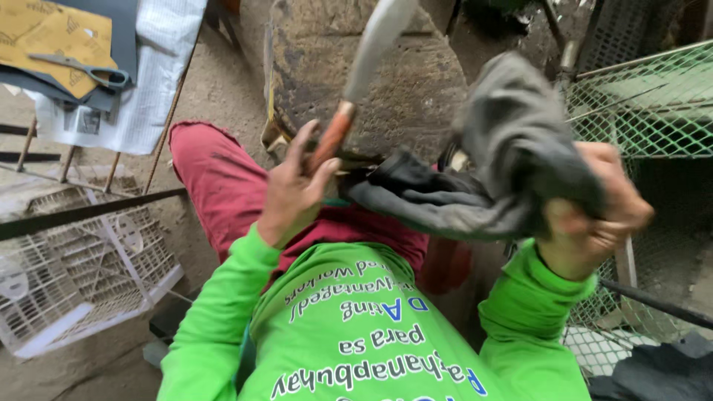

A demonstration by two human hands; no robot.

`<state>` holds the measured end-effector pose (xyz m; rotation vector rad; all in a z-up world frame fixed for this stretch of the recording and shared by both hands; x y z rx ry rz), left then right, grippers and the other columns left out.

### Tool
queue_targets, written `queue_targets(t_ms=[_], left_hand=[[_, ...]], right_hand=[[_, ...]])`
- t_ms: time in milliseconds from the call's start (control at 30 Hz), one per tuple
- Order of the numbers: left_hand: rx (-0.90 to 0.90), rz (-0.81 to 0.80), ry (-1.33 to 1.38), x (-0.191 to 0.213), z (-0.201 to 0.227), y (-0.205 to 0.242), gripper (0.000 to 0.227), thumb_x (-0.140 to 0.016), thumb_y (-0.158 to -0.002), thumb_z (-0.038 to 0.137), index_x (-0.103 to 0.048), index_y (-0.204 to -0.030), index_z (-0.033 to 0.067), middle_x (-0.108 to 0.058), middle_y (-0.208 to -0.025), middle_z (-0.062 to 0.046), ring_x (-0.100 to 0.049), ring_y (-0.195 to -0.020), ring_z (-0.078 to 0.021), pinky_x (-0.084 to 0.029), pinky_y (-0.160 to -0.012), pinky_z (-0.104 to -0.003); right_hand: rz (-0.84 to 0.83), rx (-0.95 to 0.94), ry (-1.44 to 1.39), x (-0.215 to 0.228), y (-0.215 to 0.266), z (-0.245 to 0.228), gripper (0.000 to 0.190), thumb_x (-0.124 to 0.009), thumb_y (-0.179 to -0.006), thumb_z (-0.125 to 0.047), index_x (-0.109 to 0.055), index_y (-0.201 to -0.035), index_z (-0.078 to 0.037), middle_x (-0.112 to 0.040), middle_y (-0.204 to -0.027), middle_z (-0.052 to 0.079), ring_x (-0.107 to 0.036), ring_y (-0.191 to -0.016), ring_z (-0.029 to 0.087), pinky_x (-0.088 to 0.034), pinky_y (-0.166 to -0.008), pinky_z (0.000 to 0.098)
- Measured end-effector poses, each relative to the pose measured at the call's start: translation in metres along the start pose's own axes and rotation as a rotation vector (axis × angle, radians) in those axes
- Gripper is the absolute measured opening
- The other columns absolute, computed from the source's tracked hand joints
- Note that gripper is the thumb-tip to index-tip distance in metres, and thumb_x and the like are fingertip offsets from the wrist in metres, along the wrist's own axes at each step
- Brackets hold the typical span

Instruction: The person applies dark paint to the blade and handle of a cleaver using a brush, then places it on a metal rack. They repeat the process with a second knife, painting its blade and handle before wiping it with a cloth.

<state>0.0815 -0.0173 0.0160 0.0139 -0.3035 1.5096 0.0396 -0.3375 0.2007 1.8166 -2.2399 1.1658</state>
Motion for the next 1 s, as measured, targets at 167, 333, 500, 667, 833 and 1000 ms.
queue_targets(t_ms=[167, 333, 500, 667, 833, 1000], left_hand=[[0.087, -0.068, -0.093, -0.039, -0.013, -0.015, 0.067, -0.069, -0.104, 0.024, -0.033, -0.158, 0.0051, -0.072, -0.091, -0.023, -0.074, -0.082, -0.0409, -0.056, -0.07, -0.047], [0.045, -0.063, -0.145, -0.031, -0.015, -0.005, 0.073, -0.068, -0.103, 0.028, -0.028, -0.157, 0.0018, -0.069, -0.081, -0.024, -0.069, -0.071, -0.043, -0.051, -0.062, -0.049], [0.285, -0.155, -0.129, -0.013, -0.025, -0.001, 0.07, -0.066, -0.105, 0.028, -0.03, -0.16, 0.0047, -0.067, -0.078, -0.024, -0.065, -0.069, -0.0387, -0.049, -0.066, -0.049], [-0.373, 0.026, -0.333, 0.017, 0.043, 0.031, 0.069, -0.073, -0.096, 0.004, -0.038, -0.155, 0.0145, -0.063, -0.136, -0.02, -0.065, -0.109, -0.0359, -0.054, -0.091, -0.043], [-0.412, -0.247, 0.334, -0.01, 0.078, 0.054, 0.118, -0.092, -0.076, 0.035, -0.015, -0.161, 0.0071, -0.039, -0.153, -0.028, -0.048, -0.139, -0.0442, -0.039, -0.119, -0.047], [-0.007, -0.634, 0.561, -0.038, 0.064, 0.072, 0.12, -0.091, -0.077, 0.027, -0.012, -0.163, 0.0013, -0.056, -0.146, -0.022, -0.059, -0.136, -0.0285, -0.044, -0.114, -0.035]], right_hand=[[0.036, 0.005, -0.043, 0.0, 0.011, 0.0, 0.062, -0.075, -0.097, -0.062, -0.072, -0.109, -0.001, -0.073, -0.103, 0.011, -0.07, -0.089, 0.017, -0.055, -0.083, 0.0319], [-0.014, -0.227, -0.315, -0.033, 0.04, 0.007, 0.07, -0.079, -0.095, -0.061, -0.072, -0.112, 0.007, -0.072, -0.106, 0.011, -0.068, -0.094, 0.017, -0.055, -0.088, 0.0289], [-0.039, -0.316, -0.381, -0.051, 0.046, 0.009, 0.067, -0.08, -0.095, -0.056, -0.069, -0.112, 0.009, -0.07, -0.106, 0.012, -0.065, -0.096, 0.018, -0.052, -0.09, 0.0291], [-0.024, -0.311, -0.452, -0.064, 0.052, 0.014, 0.072, -0.077, -0.095, -0.059, -0.068, -0.116, 0.01, -0.07, -0.114, 0.014, -0.067, -0.104, 0.021, -0.055, -0.099, 0.0317], [-0.215, -0.562, -0.652, -0.124, 0.079, 0.006, 0.082, -0.073, -0.091, -0.064, -0.064, -0.126, 0.01, -0.07, -0.12, 0.015, -0.066, -0.11, 0.023, -0.055, -0.101, 0.0355], [-0.253, -0.702, -0.932, -0.145, 0.091, 0.0, 0.073, -0.071, -0.1, -0.05, -0.061, -0.132, 0.015, -0.069, -0.118, 0.011, -0.066, -0.107, 0.018, -0.056, -0.096, 0.0301]])
Point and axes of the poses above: each hand's wrist, its own y-axis away from the middle knuckle, its own x-axis out of the back of the hand, z = x × y, the point moved 6 cm from there along -y, towards the middle knuckle
